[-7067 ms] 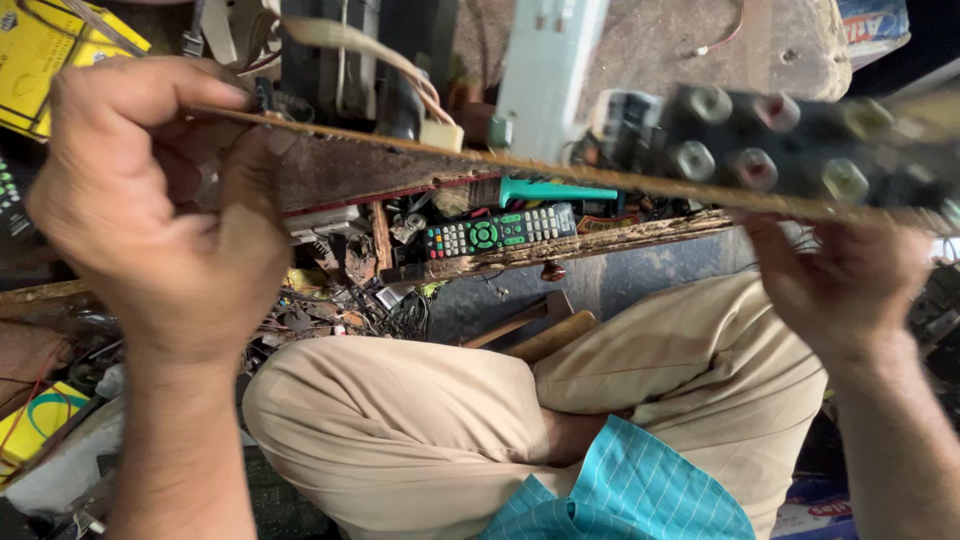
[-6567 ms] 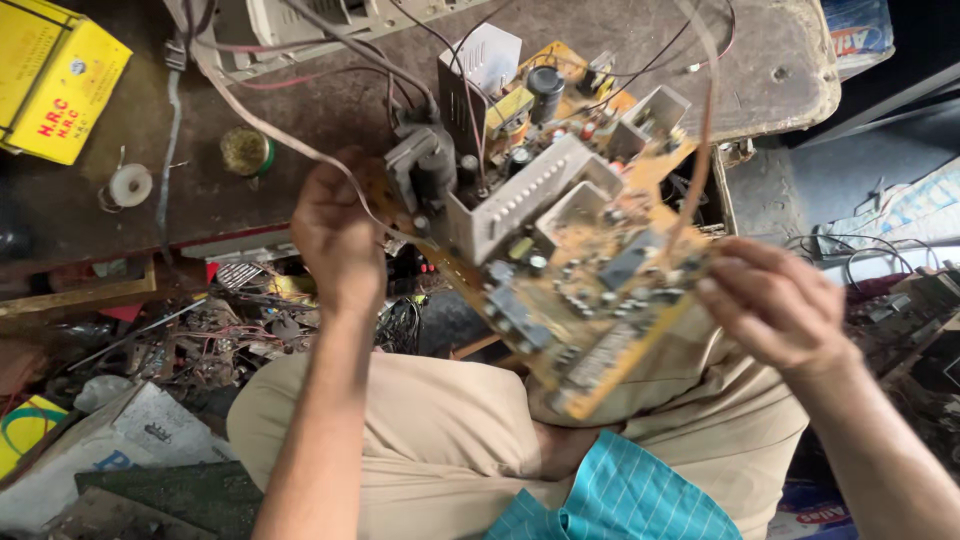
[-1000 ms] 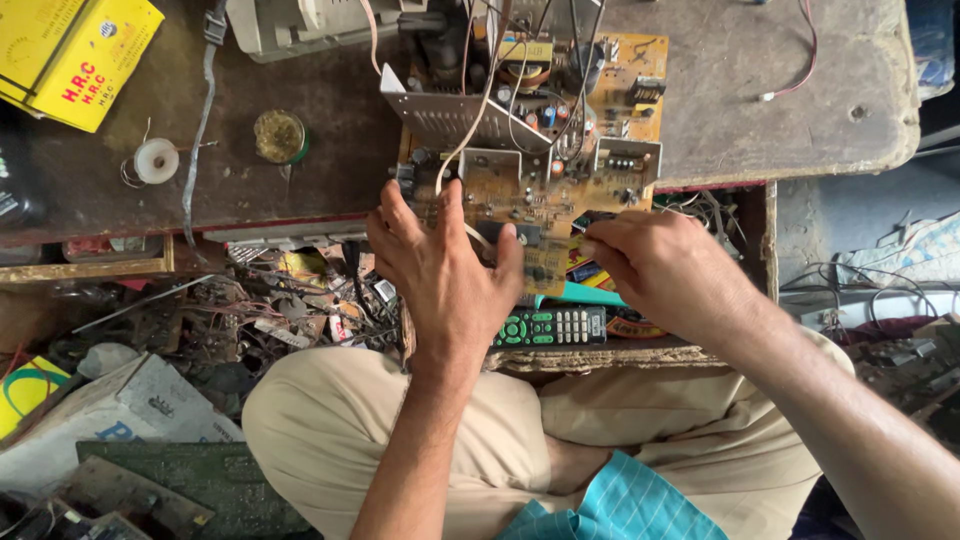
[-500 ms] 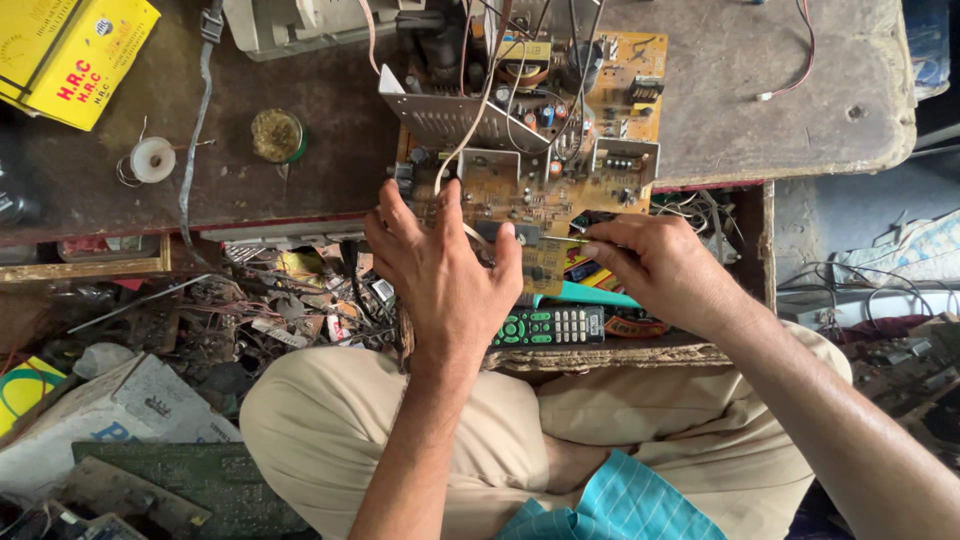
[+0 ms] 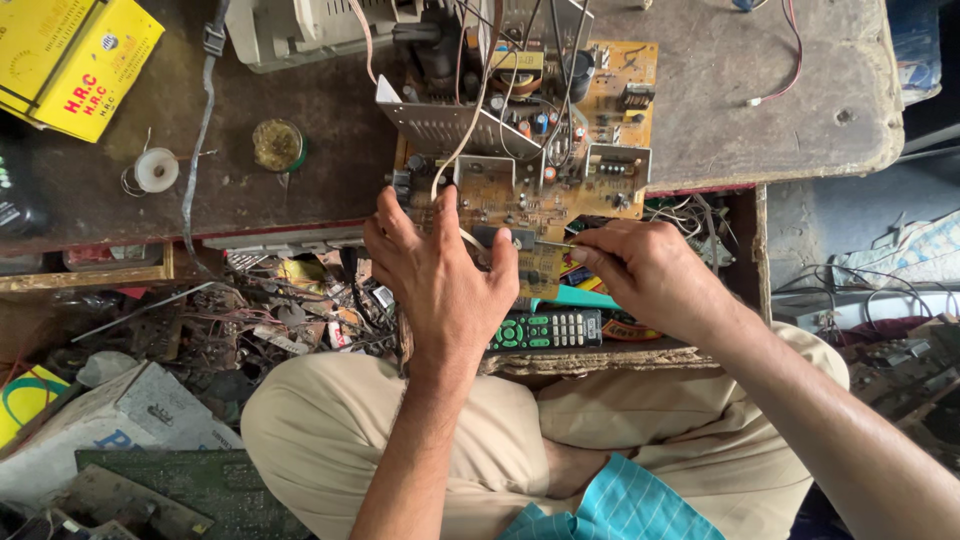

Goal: The person is repairing a circuit board. They use a soldering iron to solder wires and components onto the board, flipping it over to access different sides.

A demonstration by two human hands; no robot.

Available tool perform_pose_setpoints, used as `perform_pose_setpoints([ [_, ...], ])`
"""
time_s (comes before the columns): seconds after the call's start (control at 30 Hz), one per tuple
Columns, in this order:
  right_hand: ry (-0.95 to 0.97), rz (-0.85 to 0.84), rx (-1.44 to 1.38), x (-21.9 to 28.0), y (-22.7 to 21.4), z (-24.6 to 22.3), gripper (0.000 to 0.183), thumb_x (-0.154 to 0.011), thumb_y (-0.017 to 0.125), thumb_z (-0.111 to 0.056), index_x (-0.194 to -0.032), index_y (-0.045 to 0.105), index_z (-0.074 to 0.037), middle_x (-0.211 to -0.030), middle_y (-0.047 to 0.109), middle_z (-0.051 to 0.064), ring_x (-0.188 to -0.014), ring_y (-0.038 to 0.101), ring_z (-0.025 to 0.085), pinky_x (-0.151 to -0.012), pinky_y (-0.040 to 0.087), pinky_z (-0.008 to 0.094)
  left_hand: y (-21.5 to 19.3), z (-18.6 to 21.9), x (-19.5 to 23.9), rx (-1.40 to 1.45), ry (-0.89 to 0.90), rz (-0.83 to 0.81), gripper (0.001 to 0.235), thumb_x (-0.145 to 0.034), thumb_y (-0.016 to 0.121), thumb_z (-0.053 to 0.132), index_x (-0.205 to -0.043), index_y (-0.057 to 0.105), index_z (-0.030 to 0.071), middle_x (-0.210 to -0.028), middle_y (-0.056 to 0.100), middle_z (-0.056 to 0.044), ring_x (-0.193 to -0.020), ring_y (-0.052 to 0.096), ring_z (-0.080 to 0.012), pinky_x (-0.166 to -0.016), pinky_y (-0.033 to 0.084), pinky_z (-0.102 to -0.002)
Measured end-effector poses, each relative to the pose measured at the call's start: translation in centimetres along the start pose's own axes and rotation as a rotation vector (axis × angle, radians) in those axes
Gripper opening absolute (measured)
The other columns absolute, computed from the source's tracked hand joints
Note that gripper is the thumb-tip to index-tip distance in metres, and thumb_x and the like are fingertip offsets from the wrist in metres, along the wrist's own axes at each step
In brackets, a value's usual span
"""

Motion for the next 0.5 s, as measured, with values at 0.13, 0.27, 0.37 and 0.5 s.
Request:
perform_pose_setpoints([
  [0.13, 0.026, -0.052, 0.191, 0.0, -0.5, -1.4, 0.02, -0.094, 0.067, -0.017, -0.099, 0.075, 0.001, -0.081, 0.072, 0.018, -0.075, 0.07, 0.038, -0.067, 0.055, 0.047, 0.0, -0.2, 0.2, 0.013, -0.002, -0.009, 0.064, -0.085, 0.077, 0.039, -0.135, 0.059, 0.002, -0.147, 0.029, -0.036, -0.133, 0.033, -0.0597, -0.098, 0.035, -0.075],
  [0.27, -0.001, -0.047, 0.264, -0.3, -0.5, -1.9, 0.019, -0.093, 0.068, -0.016, -0.096, 0.075, 0.001, -0.082, 0.071, 0.018, -0.075, 0.069, 0.039, -0.066, 0.054, 0.048, 0.1, -0.2, 0.3, 0.014, -0.004, 0.004, 0.065, -0.084, 0.077, 0.04, -0.135, 0.059, 0.003, -0.148, 0.028, -0.036, -0.133, 0.031, -0.0611, -0.099, 0.034, -0.076],
  [0.37, 0.018, -0.053, 0.149, -0.5, -0.6, -1.0, 0.019, -0.093, 0.068, -0.017, -0.098, 0.075, 0.0, -0.083, 0.073, 0.017, -0.075, 0.07, 0.036, -0.066, 0.055, 0.044, 0.1, -0.1, 0.3, 0.01, 0.018, 0.01, 0.065, -0.086, 0.076, 0.04, -0.136, 0.059, 0.002, -0.148, 0.027, -0.038, -0.133, 0.03, -0.0624, -0.098, 0.033, -0.077],
  [0.5, 0.306, -0.149, -0.044, -0.4, 0.5, 0.9, 0.025, -0.093, 0.069, -0.023, -0.107, 0.076, -0.004, -0.08, 0.076, 0.014, -0.064, 0.074, 0.023, -0.062, 0.057, 0.037, 0.1, 0.0, 0.2, 0.013, -0.025, 0.004, 0.063, -0.085, 0.075, 0.04, -0.134, 0.061, 0.003, -0.149, 0.029, -0.036, -0.134, 0.031, -0.0609, -0.101, 0.032, -0.078],
])
Point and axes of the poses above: each hand's wrist, its own x-axis away from the middle knuckle, its own y-axis out of the palm, z = x × y, the point moved 3 cm from there along -x, towards the middle knuckle
